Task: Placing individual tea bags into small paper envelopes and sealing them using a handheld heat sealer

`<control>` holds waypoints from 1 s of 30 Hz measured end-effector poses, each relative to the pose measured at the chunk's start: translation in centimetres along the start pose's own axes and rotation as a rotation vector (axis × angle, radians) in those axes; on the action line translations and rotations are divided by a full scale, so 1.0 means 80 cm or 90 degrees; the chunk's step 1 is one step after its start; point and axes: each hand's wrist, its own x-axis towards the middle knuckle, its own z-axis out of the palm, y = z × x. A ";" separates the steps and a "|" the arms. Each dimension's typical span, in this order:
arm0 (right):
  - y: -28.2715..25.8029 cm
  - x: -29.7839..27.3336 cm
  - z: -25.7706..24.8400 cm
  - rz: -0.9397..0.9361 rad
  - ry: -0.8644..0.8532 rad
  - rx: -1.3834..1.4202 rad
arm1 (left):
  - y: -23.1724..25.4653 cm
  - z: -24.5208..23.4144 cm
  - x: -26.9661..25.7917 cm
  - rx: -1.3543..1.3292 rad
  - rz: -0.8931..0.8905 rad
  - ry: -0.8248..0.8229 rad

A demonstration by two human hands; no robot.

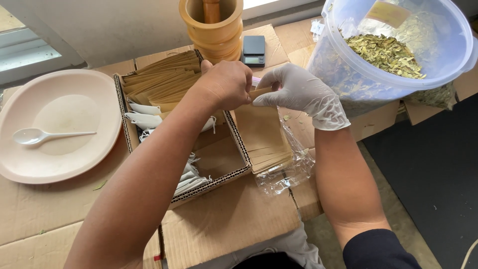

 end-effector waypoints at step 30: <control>-0.039 -0.026 -0.010 -0.137 -0.029 0.441 | -0.073 -0.052 -0.095 -0.520 -0.066 0.314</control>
